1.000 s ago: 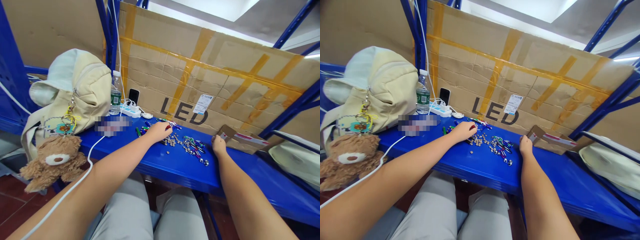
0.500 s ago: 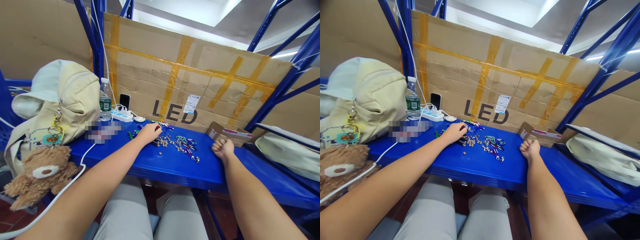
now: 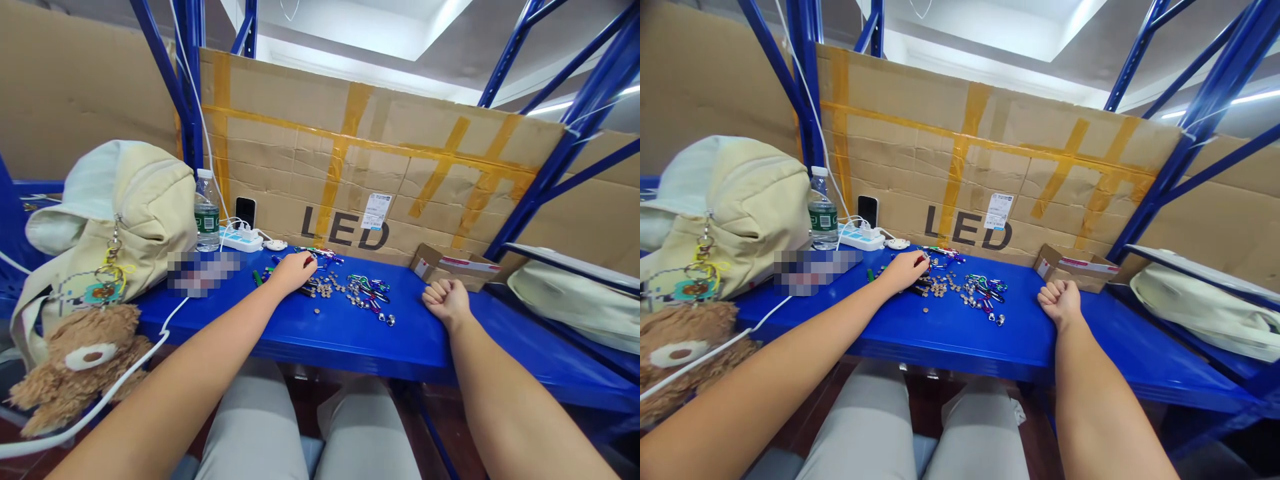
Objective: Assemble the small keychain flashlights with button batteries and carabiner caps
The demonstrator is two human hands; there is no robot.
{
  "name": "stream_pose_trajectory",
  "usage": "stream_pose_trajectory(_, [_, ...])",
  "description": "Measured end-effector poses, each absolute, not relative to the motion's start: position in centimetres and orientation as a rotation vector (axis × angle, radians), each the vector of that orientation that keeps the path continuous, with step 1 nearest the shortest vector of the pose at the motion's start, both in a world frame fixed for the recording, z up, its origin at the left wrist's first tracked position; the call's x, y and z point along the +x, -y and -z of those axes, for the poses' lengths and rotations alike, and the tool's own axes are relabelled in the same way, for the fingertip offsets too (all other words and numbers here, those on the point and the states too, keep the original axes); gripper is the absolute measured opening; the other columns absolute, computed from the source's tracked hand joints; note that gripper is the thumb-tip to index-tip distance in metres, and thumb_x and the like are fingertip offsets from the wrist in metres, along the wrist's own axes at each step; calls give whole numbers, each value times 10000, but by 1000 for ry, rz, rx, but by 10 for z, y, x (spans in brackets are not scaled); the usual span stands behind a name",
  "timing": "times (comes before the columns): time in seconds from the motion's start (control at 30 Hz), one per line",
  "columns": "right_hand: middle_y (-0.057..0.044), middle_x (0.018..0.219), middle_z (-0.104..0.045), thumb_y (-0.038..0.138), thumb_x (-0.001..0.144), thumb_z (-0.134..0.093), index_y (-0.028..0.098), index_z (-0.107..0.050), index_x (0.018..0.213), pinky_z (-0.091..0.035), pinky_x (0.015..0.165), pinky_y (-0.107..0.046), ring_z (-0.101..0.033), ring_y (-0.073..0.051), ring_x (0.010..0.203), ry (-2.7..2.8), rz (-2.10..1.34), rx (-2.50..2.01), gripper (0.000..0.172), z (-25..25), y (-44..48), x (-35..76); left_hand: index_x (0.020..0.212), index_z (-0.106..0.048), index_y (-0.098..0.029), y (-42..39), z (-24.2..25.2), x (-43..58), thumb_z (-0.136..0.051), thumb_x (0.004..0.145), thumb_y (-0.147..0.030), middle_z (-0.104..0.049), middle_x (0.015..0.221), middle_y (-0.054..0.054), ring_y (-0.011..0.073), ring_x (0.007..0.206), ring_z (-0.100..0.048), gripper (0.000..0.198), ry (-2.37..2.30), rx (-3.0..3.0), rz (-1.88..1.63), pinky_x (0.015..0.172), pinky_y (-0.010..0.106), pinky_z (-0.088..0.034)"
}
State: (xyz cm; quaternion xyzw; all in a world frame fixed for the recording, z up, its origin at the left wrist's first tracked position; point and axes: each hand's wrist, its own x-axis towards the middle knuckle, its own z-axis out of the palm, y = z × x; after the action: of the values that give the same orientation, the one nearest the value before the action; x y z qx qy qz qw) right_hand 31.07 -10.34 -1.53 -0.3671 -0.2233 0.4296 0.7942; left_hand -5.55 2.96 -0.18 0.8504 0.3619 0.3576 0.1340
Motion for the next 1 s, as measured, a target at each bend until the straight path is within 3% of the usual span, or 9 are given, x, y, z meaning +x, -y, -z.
stream_pose_trajectory(0.53, [52,366,-123,195,803,-295,197,-79,526,-135,325,-219,-139,-85,310,559,-893,-891,351,14,99,309,662,-465,-194,-30,1,-53,-398,860,-366,-597,693,39,187,656,-528,270,-1033,2503,-1017,592,276,-315])
stream_pose_trajectory(0.7, [83,354,-179,300,820,-382,224,-201,505,-129,329,-220,-151,-73,317,677,-481,-1227,371,13,82,294,669,-458,-195,-23,-1,-51,-396,873,-371,-578,656,21,174,617,-508,276,-935,2539,-1001,571,273,-297])
stream_pose_trajectory(0.83, [85,406,-342,354,745,-576,204,-413,569,-215,368,-202,-287,-61,369,802,-312,-1239,283,1,63,256,693,-473,-194,-16,-2,-47,-392,887,-391,-568,651,7,166,619,-507,288,-806,2558,-993,577,267,-307])
stream_pose_trajectory(1.0, [9,689,-601,493,834,-475,178,-583,842,-366,458,-223,-501,-89,487,1559,-406,-1313,333,-29,51,167,720,-493,-188,-14,-1,-47,-385,894,-377,-553,656,-7,155,638,-499,279,-717,2535,-1022,602,258,-330])
